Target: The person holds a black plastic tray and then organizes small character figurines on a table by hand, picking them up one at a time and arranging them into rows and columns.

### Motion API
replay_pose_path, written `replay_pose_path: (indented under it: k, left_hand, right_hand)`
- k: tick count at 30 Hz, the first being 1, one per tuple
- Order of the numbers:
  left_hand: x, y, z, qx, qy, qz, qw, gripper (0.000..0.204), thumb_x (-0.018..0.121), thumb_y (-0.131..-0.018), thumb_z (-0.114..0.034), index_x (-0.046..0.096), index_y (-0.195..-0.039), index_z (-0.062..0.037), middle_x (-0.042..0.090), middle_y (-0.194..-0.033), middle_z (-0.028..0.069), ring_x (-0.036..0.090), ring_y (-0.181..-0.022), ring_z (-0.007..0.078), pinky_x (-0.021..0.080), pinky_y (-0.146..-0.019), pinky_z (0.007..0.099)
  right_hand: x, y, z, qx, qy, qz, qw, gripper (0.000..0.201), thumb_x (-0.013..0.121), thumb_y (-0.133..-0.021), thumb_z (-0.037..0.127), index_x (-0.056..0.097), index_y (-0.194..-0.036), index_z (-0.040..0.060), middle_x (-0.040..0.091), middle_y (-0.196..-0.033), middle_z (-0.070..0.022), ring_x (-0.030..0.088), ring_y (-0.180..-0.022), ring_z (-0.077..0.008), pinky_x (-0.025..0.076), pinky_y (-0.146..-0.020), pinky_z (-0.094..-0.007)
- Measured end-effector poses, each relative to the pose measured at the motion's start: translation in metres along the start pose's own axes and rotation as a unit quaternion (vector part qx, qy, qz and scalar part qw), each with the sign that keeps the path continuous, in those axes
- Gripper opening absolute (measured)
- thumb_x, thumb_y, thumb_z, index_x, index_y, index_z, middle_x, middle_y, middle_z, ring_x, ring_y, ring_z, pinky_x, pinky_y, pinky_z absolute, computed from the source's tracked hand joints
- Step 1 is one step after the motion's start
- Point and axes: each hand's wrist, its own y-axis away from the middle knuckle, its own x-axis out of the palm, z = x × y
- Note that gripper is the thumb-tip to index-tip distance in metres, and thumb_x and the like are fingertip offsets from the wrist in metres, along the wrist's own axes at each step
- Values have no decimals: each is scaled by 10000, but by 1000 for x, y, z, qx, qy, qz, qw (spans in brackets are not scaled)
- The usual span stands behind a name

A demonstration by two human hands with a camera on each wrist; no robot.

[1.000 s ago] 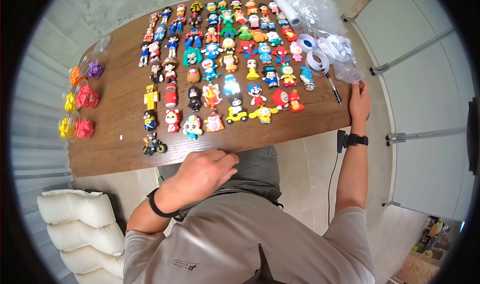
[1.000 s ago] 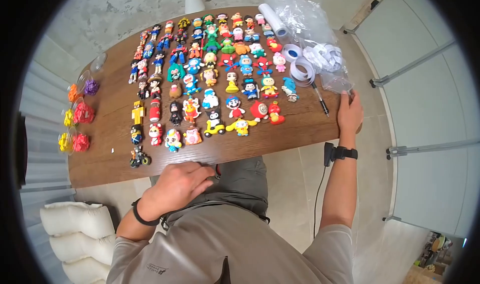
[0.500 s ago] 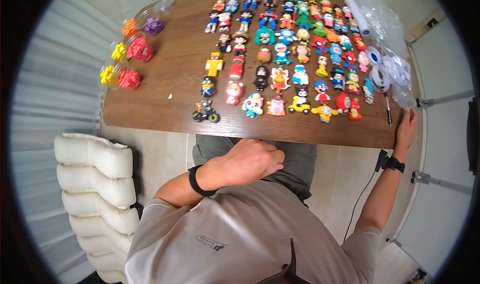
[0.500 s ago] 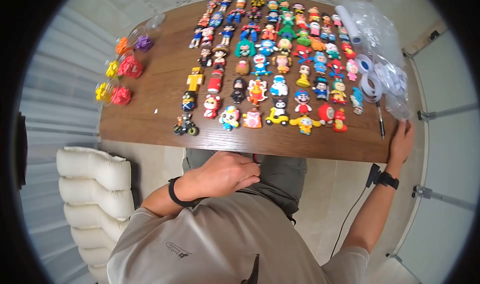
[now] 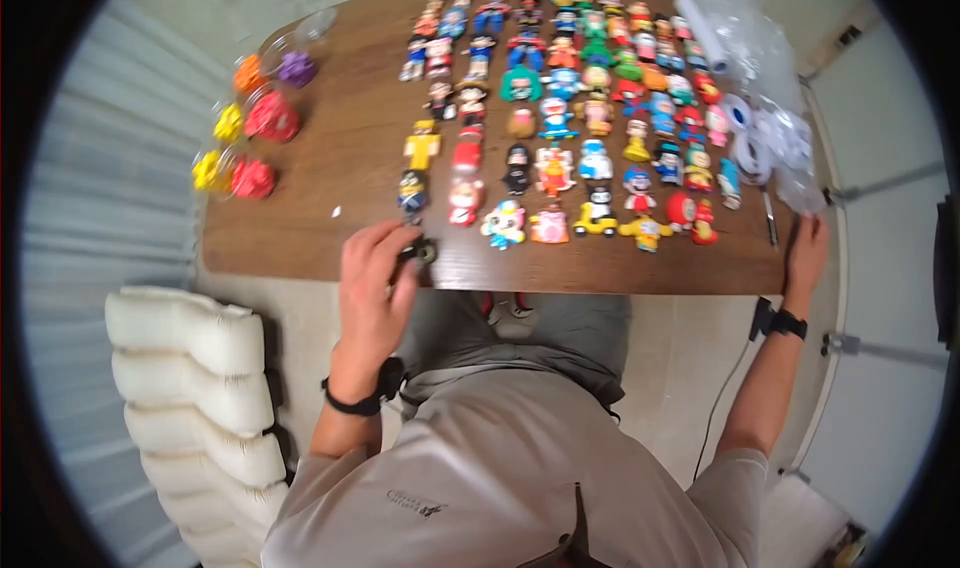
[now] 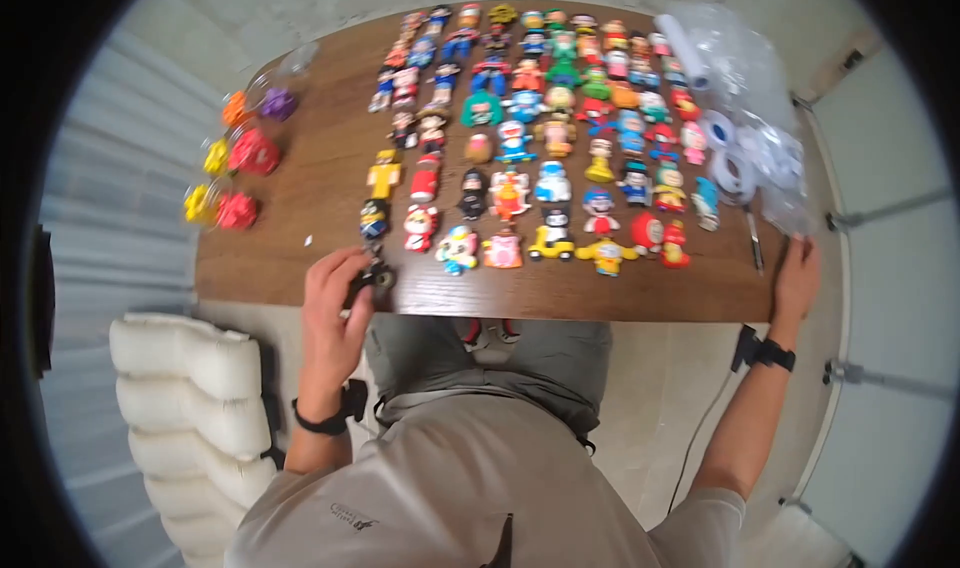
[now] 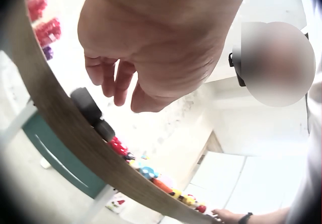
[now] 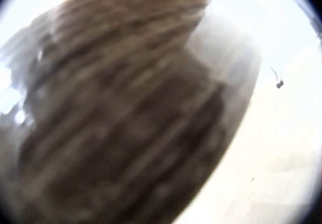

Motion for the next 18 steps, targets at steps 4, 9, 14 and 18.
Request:
replay_pose_path:
  k: [4, 9, 14, 18]
  left_hand:
    - [6, 14, 13, -25, -59, 59, 996, 425, 666, -848, 43, 621, -1260, -50, 547, -1389, 168, 525, -1286, 359, 440, -1069, 419]
    - [4, 20, 19, -60, -51, 34, 996, 372, 688, -847, 24, 608, -1206, -31, 606, -1311, 166, 536, -1257, 356, 437, -1050, 424]
    - [2, 24, 26, -106, -34, 30, 993, 308, 695, -871, 12, 592, -1160, -17, 627, -1255, 138, 619, -1079, 246, 485, -952, 365]
    - [0, 26, 26, -147, 98, -38, 983, 243, 678, -893, 7, 572, -1110, -17, 625, -1250, 112, 603, -984, 155, 487, -894, 318]
  right_hand:
    - [-13, 2, 9, 5, 53, -5, 999, 617, 510, -987, 525, 607, -1320, 16, 656, -1277, -232, 601, -1219, -409, 445, -1047, -457]
    - [-13, 8, 17, 19, 6, -40, 999, 570, 550, -968, 497, 637, -1289, 35, 681, -1235, -219, 631, -1168, -399, 461, -1022, -456]
    - [-17, 8, 19, 41, 2, -35, 999, 566, 568, -957, 501, 644, -1288, 48, 686, -1228, -210, 613, -1191, -396, 449, -1034, -458]
    - [-14, 7, 15, 43, -3, -40, 998, 579, 559, -956, 521, 642, -1297, 61, 688, -1221, -206, 605, -1195, -396, 441, -1038, -463]
